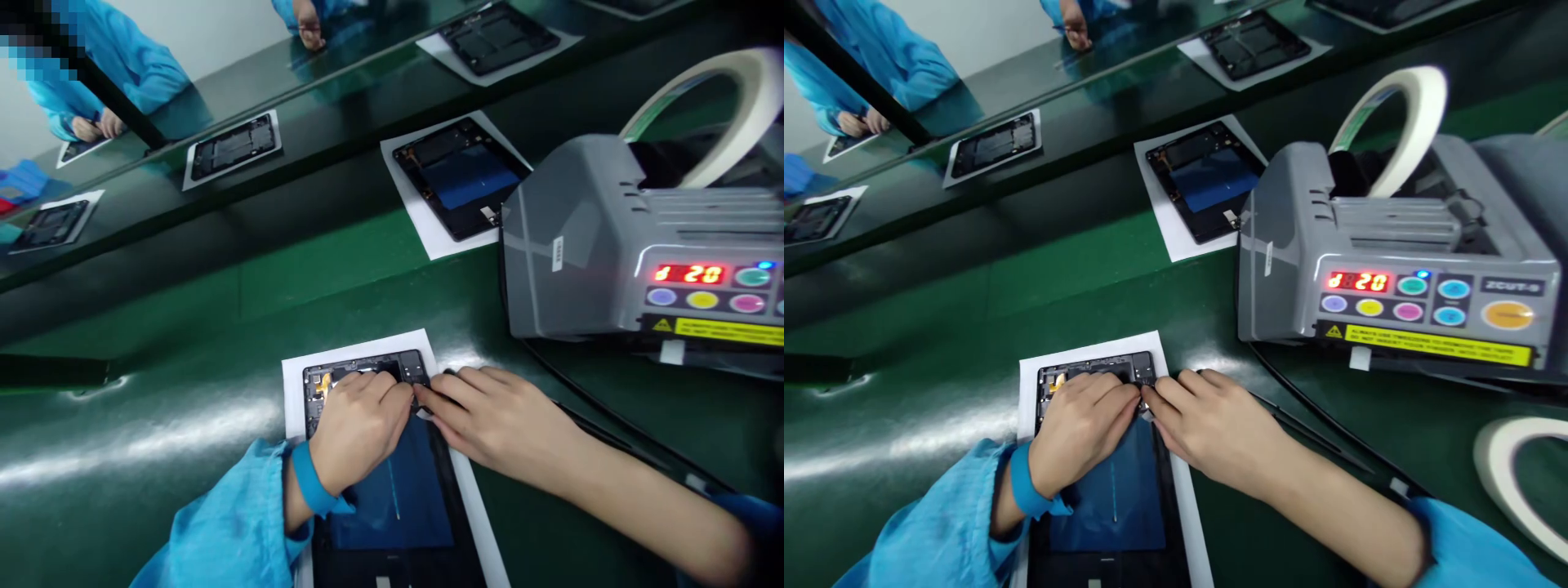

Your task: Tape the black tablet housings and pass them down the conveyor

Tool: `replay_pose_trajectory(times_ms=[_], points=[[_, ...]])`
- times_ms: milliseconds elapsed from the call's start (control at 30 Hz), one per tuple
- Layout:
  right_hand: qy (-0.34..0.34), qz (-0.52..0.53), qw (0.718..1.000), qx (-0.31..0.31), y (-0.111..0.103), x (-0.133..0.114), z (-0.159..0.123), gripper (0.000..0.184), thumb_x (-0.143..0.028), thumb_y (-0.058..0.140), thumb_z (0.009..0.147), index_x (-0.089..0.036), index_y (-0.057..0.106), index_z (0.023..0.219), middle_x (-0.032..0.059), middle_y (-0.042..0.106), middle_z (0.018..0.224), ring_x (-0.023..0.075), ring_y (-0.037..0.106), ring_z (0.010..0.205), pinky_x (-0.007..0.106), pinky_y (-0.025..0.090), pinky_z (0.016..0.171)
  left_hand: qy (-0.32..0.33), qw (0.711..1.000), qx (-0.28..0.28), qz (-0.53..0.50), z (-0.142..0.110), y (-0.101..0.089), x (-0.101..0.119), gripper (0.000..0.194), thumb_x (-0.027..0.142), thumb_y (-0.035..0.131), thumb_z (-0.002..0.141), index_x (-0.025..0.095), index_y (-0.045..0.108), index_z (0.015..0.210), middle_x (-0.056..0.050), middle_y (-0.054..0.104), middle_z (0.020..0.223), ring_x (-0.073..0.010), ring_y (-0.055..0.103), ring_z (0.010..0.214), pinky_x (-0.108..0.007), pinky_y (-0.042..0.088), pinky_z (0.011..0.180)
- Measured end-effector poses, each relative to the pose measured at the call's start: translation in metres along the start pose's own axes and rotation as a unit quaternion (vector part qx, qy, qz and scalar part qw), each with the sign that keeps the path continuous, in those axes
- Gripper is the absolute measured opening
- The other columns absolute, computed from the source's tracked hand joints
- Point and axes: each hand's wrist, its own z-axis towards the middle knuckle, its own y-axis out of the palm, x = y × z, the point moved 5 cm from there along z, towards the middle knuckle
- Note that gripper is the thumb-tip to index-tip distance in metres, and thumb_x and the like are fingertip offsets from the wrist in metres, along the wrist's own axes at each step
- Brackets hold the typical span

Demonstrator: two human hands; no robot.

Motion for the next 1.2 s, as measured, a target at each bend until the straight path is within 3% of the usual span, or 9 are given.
replay_pose_trajectory(times_ms=[200,467,1200], points=[[0.005,0.034,0.999,0.008,0.001,0.002,0.0,0.025,-0.021,0.045,0.091,-0.016,0.066,0.103,0.0049,0.063,0.083,0.0162,0.056,0.071,0.031,0.042,0.062,-0.014,1.0,-0.018,-0.016,-0.003,0.002,-0.002,0.022,0.021,0.04,0.095,0.017,0.06,0.085,-0.002,0.058,0.074,-0.0173,0.055,0.068,-0.032,0.043,0.062],[0.051,0.058,0.994,0.083,-0.001,0.013,0.006,0.02,-0.019,0.049,0.091,-0.014,0.065,0.102,0.0046,0.069,0.086,0.0123,0.063,0.069,0.025,0.049,0.061,-0.019,1.0,-0.012,-0.013,-0.005,0.005,-0.002,0.019,0.023,0.043,0.094,0.018,0.056,0.082,-0.001,0.057,0.074,-0.0171,0.055,0.067,-0.033,0.041,0.062],[0.028,0.029,0.997,0.064,0.004,0.009,0.012,0.017,-0.016,0.049,0.091,-0.015,0.066,0.091,0.004,0.067,0.082,0.0131,0.063,0.069,0.026,0.046,0.06,-0.027,0.999,-0.01,-0.027,-0.006,0.008,-0.004,0.018,0.023,0.044,0.092,0.018,0.056,0.079,-0.001,0.057,0.073,-0.0173,0.056,0.067,-0.033,0.041,0.062]])
